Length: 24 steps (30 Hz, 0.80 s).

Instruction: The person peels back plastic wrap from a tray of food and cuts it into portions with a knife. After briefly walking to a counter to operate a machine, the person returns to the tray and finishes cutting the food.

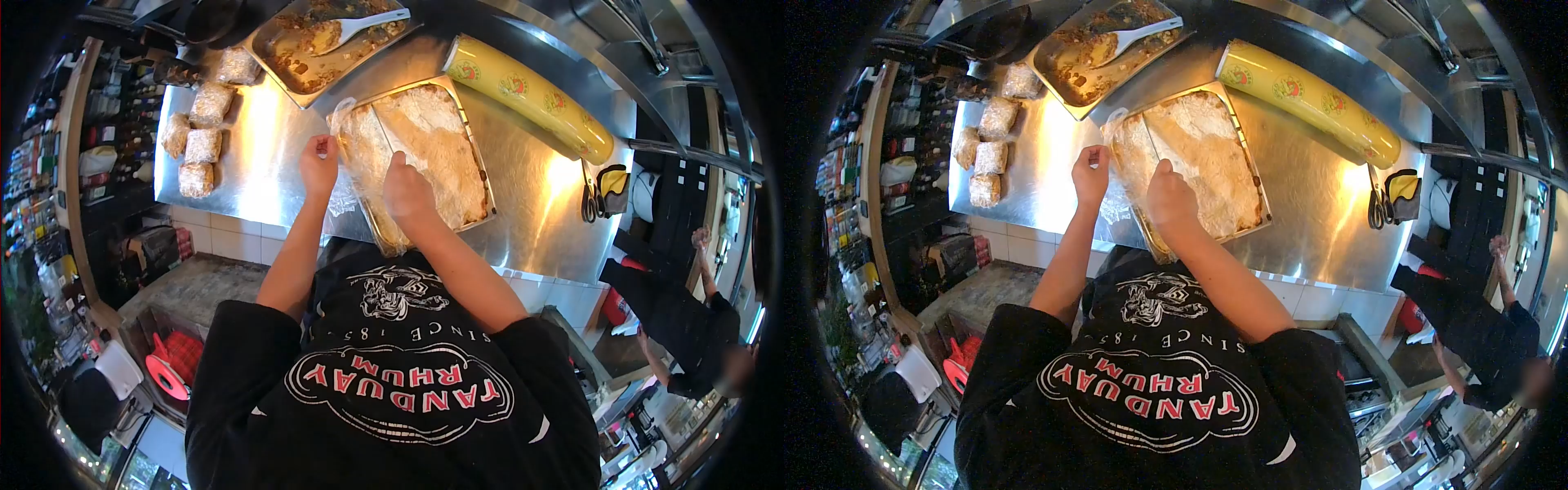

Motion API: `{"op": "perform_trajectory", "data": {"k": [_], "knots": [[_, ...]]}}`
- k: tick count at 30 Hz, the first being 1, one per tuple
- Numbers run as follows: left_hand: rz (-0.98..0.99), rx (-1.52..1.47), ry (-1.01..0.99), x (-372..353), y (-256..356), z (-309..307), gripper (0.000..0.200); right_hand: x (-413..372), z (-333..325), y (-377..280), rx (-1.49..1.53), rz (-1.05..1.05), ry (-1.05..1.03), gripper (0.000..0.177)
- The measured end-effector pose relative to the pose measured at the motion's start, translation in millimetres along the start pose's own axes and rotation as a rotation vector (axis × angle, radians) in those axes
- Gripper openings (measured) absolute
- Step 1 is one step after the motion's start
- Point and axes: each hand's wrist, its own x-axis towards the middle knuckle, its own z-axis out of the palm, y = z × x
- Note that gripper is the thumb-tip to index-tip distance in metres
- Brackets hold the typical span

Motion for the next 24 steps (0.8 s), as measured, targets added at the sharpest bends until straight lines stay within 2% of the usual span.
{"op": "perform_trajectory", "data": {"k": [3,6,8,11,15,17,21,22,24], "knots": [[0.016,0.009,0.102,0.3,-10.6,0.6,0.020,2.5,-1.6,-1.3,0.032,0.007,-0.009,0.019],[-0.103,-0.001,0.163,-4.4,-18.6,0.1,0.022,3.4,-6.9,-5.6,0.088,0.015,-0.019,0.021],[-0.219,-0.313,0.197,-7.5,-29.7,4.6,0.021,4.2,-9.6,-6.5,0.110,0.004,-0.019,0.021],[-0.306,-0.285,0.206,-8.8,-26.5,4.2,0.029,5.1,-13.6,-9.1,0.116,-0.028,-0.004,0.021],[-0.321,-0.354,0.189,-5.7,-6.6,4.5,0.033,3.3,-33.9,-17.6,0.096,-0.044,-0.062,0.022],[-0.350,-0.326,0.021,-2.3,-3.6,5.3,0.035,5.7,-36.8,-18.7,0.074,-0.049,-0.086,0.022],[-0.318,-0.371,0.001,3.5,-16.0,18.6,0.031,23.6,-35.6,-20.2,0.024,-0.008,-0.140,0.023],[-0.320,-0.376,0.004,2.8,-17.6,22.8,0.031,26.6,-35.4,-20.9,0.019,0.012,-0.160,0.023],[-0.196,-0.247,0.188,0.8,-16.9,35.7,0.027,31.0,-37.0,-24.5,0.009,0.042,-0.189,0.028]]}}
